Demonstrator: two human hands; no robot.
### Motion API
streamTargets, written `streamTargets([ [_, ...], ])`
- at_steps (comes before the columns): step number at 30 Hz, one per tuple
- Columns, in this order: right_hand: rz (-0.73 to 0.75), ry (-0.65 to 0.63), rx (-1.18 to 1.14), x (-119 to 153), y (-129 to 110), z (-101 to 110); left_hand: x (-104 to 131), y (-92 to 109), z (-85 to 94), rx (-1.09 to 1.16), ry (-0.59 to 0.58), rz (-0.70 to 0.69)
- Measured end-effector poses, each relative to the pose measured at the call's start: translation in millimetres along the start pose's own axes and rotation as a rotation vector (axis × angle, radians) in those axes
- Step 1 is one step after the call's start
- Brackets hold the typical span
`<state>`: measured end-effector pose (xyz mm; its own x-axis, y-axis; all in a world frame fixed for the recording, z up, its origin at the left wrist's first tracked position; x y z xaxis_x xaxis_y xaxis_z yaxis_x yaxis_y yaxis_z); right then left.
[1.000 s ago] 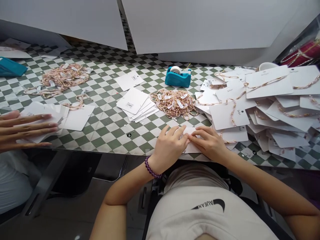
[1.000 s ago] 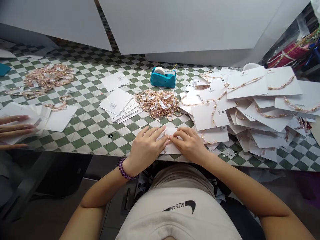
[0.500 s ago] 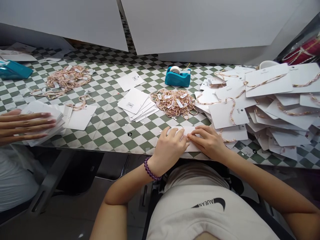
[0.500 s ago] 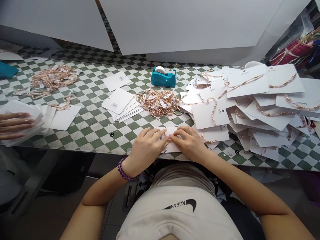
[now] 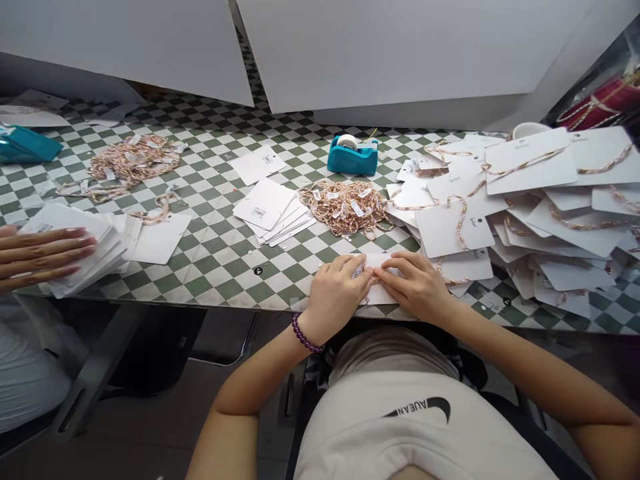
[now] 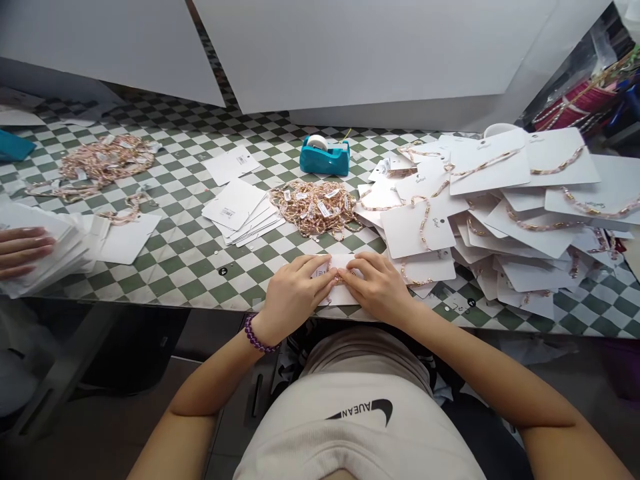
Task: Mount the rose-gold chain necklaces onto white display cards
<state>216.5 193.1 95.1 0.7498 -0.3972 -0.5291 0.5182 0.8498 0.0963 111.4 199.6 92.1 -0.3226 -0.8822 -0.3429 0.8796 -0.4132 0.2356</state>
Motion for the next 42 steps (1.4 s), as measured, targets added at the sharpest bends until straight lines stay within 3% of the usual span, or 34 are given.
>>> streamTargets([
  [11,-0.007,0.0,-0.065,-5.4,-1.1,1.5,4.0,-10.4,5.3,0.156,0.118,0.032],
  [17,-0.014,-0.01,-0.11,-4.1,0.7,-1.2,6.6,3.4,12.9,-0.04,0.156,0.015],
  [25,-0.024,-0.008,-0.108,-1.6,0.7,-1.7,-3.5,18.1,7.6,-0.208,0.01,-0.059],
  [31,-0.03,0.009,-0.099,0.4,1.3,-2.1,-8.9,4.6,-2.2,-0.043,-0.144,-0.02],
  [42,-0.054,-0.034,-0.091,2.1,1.8,-5.7,-7.8,-13.9,-8.4,0.175,-0.11,0.052],
])
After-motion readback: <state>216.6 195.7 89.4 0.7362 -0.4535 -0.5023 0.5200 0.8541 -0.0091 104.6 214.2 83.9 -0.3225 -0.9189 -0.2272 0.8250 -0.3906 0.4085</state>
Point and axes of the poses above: each hand's wrist, its own x-axis away from the middle knuckle, its own z-axis out of the back of the hand, y = z × x, the point moved 9 cm from there along -x, towards the middle knuckle, and after that the axes turned 10 degrees about z, right-handed, at the moved point
